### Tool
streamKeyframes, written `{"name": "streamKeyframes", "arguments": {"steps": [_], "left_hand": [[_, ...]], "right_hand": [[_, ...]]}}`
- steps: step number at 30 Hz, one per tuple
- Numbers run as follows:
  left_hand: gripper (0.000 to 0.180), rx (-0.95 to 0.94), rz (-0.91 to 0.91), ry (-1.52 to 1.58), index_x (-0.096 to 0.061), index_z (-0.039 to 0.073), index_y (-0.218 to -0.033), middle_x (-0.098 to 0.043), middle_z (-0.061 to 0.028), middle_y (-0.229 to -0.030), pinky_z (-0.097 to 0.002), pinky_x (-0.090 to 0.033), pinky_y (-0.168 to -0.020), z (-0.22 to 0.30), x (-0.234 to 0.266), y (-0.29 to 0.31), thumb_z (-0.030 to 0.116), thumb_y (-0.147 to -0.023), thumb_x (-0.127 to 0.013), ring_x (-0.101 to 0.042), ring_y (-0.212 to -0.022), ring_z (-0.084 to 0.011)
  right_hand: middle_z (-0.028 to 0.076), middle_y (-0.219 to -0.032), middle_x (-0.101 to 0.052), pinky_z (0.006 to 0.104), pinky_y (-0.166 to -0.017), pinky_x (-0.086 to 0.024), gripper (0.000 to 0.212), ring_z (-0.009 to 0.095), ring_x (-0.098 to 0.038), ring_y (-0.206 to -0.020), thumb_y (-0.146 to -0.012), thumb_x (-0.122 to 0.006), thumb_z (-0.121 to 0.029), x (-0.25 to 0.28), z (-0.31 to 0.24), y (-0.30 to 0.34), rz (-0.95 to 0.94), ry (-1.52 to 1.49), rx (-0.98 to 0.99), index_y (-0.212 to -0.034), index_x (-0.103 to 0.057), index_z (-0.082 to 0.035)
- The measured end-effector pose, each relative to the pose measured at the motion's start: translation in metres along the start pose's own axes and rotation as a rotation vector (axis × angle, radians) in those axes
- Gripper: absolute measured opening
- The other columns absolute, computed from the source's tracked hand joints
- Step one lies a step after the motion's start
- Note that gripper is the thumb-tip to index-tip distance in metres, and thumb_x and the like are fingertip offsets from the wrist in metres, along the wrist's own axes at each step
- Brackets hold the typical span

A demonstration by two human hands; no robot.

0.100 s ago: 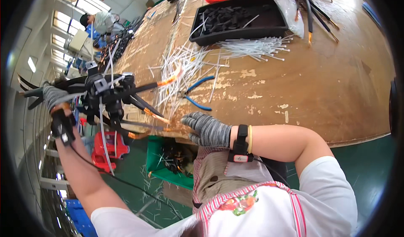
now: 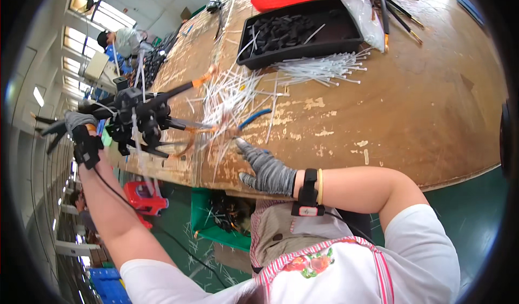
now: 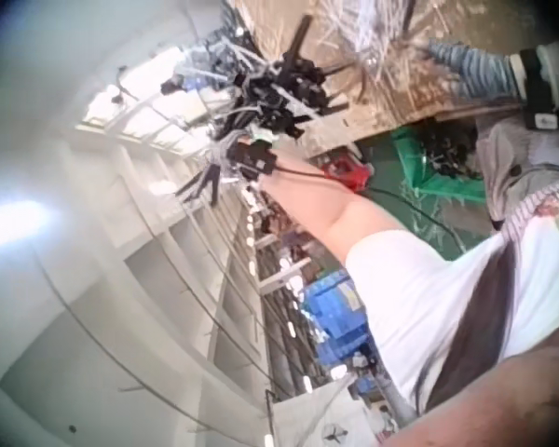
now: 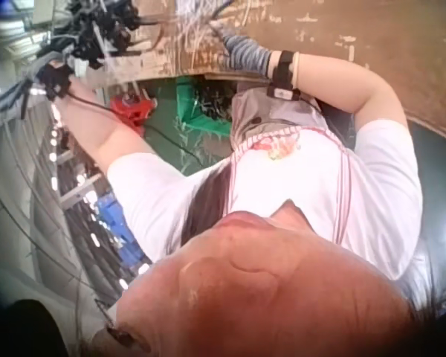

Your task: The recorder uses zip ties and pliers to bundle and secure electrical wires during the assembly of a wire harness component.

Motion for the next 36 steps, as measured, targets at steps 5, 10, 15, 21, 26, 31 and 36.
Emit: {"name": "streamKeyframes", "arguments": {"steps": [5,10,15,21,26,31,36], "left_hand": [[0.026,-0.779,0.529,-0.806,-0.061,0.010,-0.069,-0.058,-0.0043,-0.057,-0.0330,-0.051,-0.060,-0.005,0.121,-0.027,0.026,-0.086,-0.051,-0.058,-0.053,-0.0178],[0.030,-0.898,0.822,-0.899,-0.062,0.010,-0.077,-0.060,-0.0051,-0.064,-0.0342,-0.053,-0.062,0.002,0.217,0.009,0.038,-0.085,-0.054,-0.060,-0.059,-0.0187],[0.040,-0.869,1.151,-0.975,-0.062,0.010,-0.085,-0.061,-0.0058,-0.070,-0.0355,-0.054,-0.064,0.022,0.263,0.080,0.049,-0.084,-0.056,-0.061,-0.065,-0.0196],[0.055,-0.614,1.460,-0.891,-0.063,0.009,-0.095,-0.063,-0.0067,-0.077,-0.0369,-0.055,-0.067,0.012,0.282,0.166,0.063,-0.083,-0.058,-0.063,-0.072,-0.0206],[0.081,-0.400,1.396,-0.717,-0.054,0.001,-0.107,-0.061,-0.0097,-0.108,-0.0427,-0.052,-0.088,-0.049,0.275,0.182,0.072,-0.071,-0.067,-0.062,-0.099,-0.0279],[0.064,0.179,1.178,-1.259,-0.054,0.011,-0.123,-0.061,-0.0107,-0.117,-0.0413,-0.049,-0.087,-0.097,0.265,0.180,0.063,-0.087,-0.055,-0.058,-0.109,-0.0300],[0.042,0.314,1.173,-1.813,-0.065,0.007,-0.091,-0.067,-0.0092,-0.076,-0.0376,-0.052,-0.064,-0.055,0.253,0.218,0.048,-0.090,-0.057,-0.065,-0.072,-0.0253]], "right_hand": [[0.028,-0.144,-0.036,0.0390,-0.111,-0.031,0.081,0.038,-0.038,-0.133,-0.086,-0.061,-0.023,-0.005,0.022,-0.002,0.002,-0.125,-0.150,-0.147,-0.016,0.006],[0.024,-0.127,-0.053,0.0389,-0.101,-0.042,0.076,0.036,-0.053,-0.117,-0.085,-0.063,-0.016,0.002,0.018,-0.007,-0.029,-0.278,-0.205,-0.147,-0.024,0.000],[0.017,-0.107,-0.065,0.0353,-0.088,-0.052,0.044,0.028,-0.065,-0.098,-0.088,-0.064,-0.010,0.008,0.012,-0.010,0.012,-0.184,-0.138,-0.129,-0.051,0.000],[0.017,-0.107,-0.065,0.0345,-0.089,-0.052,0.032,0.027,-0.065,-0.100,-0.089,-0.062,-0.008,0.004,0.011,-0.010,-0.081,-0.238,-0.146,-0.120,-0.057,0.001],[0.015,-0.105,-0.065,0.0336,-0.088,-0.051,0.029,0.024,-0.064,-0.100,-0.090,-0.061,-0.007,0.007,0.013,-0.007,-0.090,-0.257,-0.170,-0.117,-0.058,0.001],[0.015,-0.103,-0.066,0.0339,-0.087,-0.051,0.025,0.025,-0.064,-0.098,-0.090,-0.061,-0.007,0.009,0.015,-0.005,-0.082,-0.291,-0.199,-0.114,-0.060,0.000],[0.015,-0.102,-0.066,0.0343,-0.087,-0.051,0.024,0.025,-0.064,-0.098,-0.089,-0.061,-0.007,0.001,0.000,-0.011,-0.140,-0.272,-0.136,-0.112,-0.061,0.000]]}}
Point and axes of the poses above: each hand's wrist, its own y-axis away from the middle knuckle, its own x-axis out of the back of the hand, z = x × y, the point moved 4 cm from there along -y, towards the middle knuckle
